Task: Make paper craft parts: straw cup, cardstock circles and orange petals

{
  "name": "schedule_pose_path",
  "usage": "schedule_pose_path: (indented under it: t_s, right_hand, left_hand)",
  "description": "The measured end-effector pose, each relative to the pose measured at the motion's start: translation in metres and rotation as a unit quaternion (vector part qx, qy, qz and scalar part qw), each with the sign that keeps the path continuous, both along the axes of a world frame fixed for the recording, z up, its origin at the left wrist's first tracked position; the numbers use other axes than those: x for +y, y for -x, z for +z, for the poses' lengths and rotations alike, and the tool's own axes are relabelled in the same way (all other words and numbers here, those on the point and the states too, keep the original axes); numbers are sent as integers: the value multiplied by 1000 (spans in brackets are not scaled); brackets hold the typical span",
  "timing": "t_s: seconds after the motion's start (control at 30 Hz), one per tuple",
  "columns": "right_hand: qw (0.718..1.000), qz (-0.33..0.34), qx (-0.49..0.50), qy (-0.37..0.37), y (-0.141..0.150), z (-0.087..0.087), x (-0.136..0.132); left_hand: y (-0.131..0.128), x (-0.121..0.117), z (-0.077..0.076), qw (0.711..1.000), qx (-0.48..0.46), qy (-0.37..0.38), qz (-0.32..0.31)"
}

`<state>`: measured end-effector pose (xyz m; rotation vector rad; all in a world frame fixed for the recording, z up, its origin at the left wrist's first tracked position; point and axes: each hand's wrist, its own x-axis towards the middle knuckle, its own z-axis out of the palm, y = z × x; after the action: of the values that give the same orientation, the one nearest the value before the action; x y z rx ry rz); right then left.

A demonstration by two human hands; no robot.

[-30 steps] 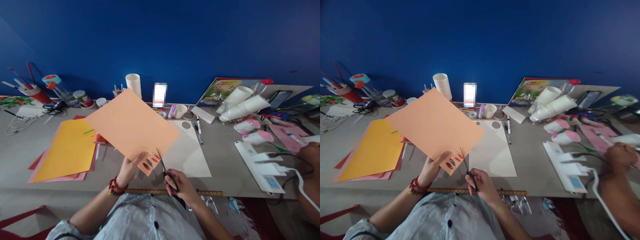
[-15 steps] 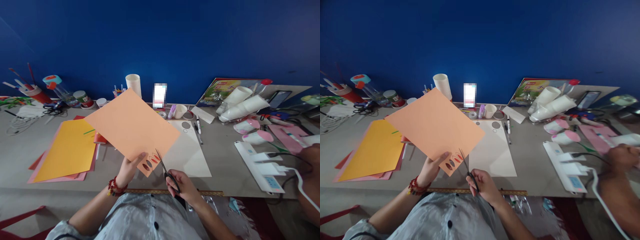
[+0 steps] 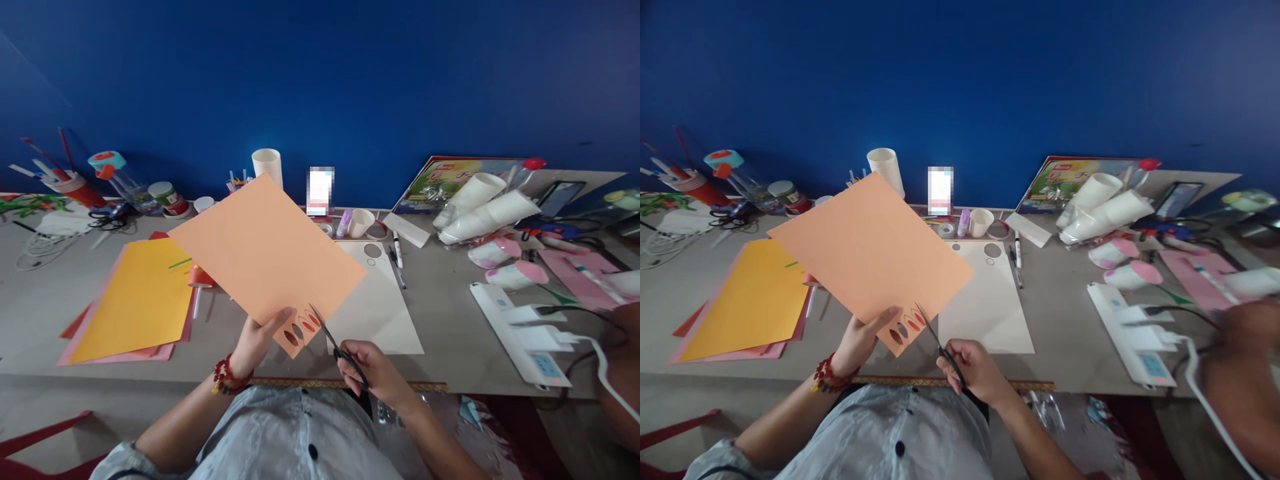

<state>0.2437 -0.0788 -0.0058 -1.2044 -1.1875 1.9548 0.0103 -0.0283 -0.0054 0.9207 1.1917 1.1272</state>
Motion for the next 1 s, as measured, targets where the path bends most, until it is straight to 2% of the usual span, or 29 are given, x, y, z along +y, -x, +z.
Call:
schedule_pose_path:
  t_s: [0.13,0.37,0.67,1.0]
  right_hand:
    - [1000,7,9,-2,-5,0,0]
    - [1000,22,-13,12,-10,1,0]
    - [999,34,-31,13,-10,3,-1]
    - [998,56,-39,3,-9,4,-1]
  left_hand:
    - [1,-1,-2,1000,10,-7,-2]
    - [2,-3,0,999,-10,4,-50]
    - [5,-4,-1,996,-24,6,-81]
    - [9,-6,4,995,7,3,-102]
